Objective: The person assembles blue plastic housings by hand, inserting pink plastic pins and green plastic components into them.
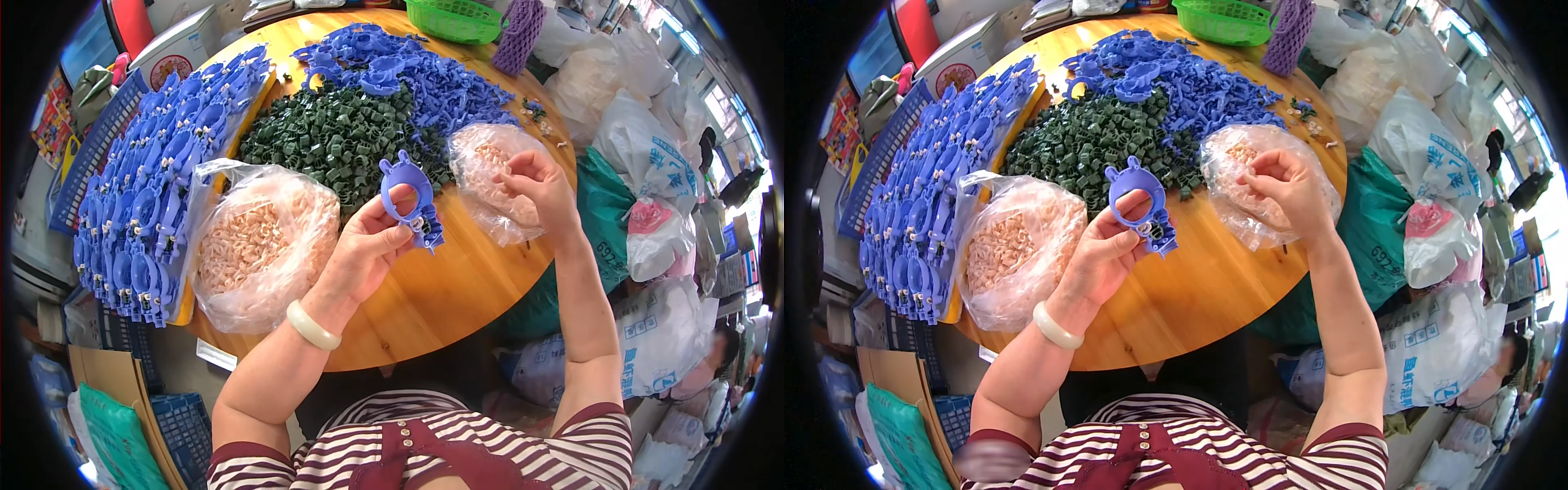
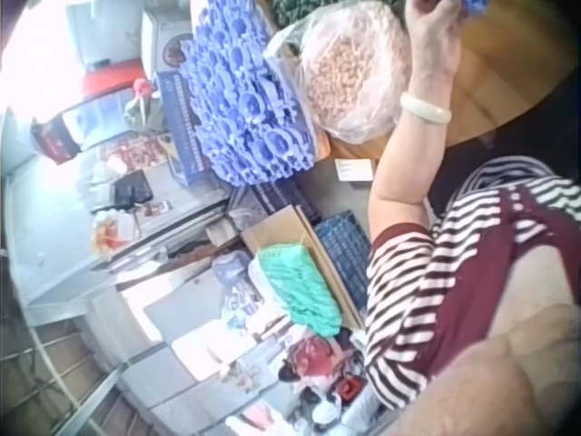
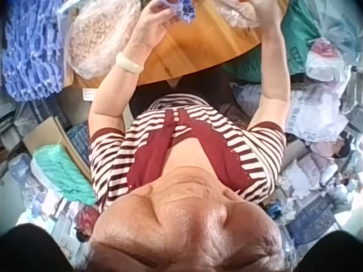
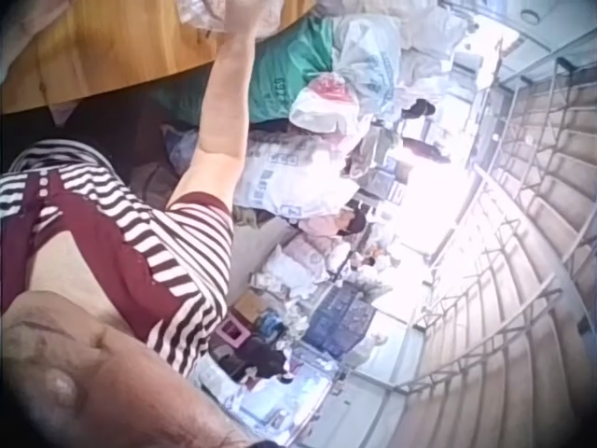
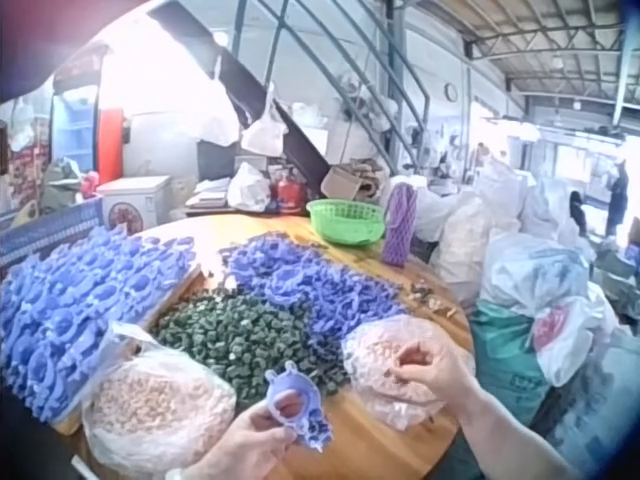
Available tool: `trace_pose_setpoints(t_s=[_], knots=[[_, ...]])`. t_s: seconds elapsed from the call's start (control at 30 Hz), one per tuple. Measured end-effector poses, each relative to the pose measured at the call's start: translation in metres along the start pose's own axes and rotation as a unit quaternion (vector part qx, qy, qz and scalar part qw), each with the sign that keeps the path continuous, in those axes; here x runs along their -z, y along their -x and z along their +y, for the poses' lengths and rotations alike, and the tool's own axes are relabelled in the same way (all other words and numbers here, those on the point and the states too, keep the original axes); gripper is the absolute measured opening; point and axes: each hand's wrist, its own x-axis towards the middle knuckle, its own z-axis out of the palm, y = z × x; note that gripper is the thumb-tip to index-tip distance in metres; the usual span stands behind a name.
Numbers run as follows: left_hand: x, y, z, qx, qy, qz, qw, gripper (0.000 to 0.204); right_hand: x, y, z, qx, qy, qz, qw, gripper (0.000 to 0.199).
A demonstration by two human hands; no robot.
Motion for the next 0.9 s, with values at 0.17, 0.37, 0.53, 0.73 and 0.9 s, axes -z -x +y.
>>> trace_pose_setpoints(t_s=[0.17, 0.37, 0.53, 0.73, 0.9], knots=[[-0.004, 0.0, 0.003, 0.008, 0.019, 0.011, 1.0, 0.047, -0.031, 0.014, -0.01, 0.005, -0.107, -0.021, 0.994, 0.013], [0.0, 0.0, 0.0, 0.002, 0.01, 0.003, 1.0, 0.054, -0.044, 0.019, -0.007, -0.026, -0.084, -0.058, 0.994, 0.017], [-0.002, 0.001, 0.001, -0.001, 0.022, -0.001, 1.0, 0.054, -0.054, 0.024, -0.003, 0.065, -0.045, -0.068, 0.995, 0.014], [-0.009, 0.002, 0.004, -0.004, 0.019, -0.006, 1.0, 0.054, -0.079, 0.036, -0.022, 0.096, -0.09, 0.001, 0.991, 0.007], [-0.014, 0.002, 0.002, -0.017, -0.006, -0.023, 1.0, 0.053, -0.087, 0.036, -0.019, 0.235, 0.053, 0.051, 0.969, 0.006]])
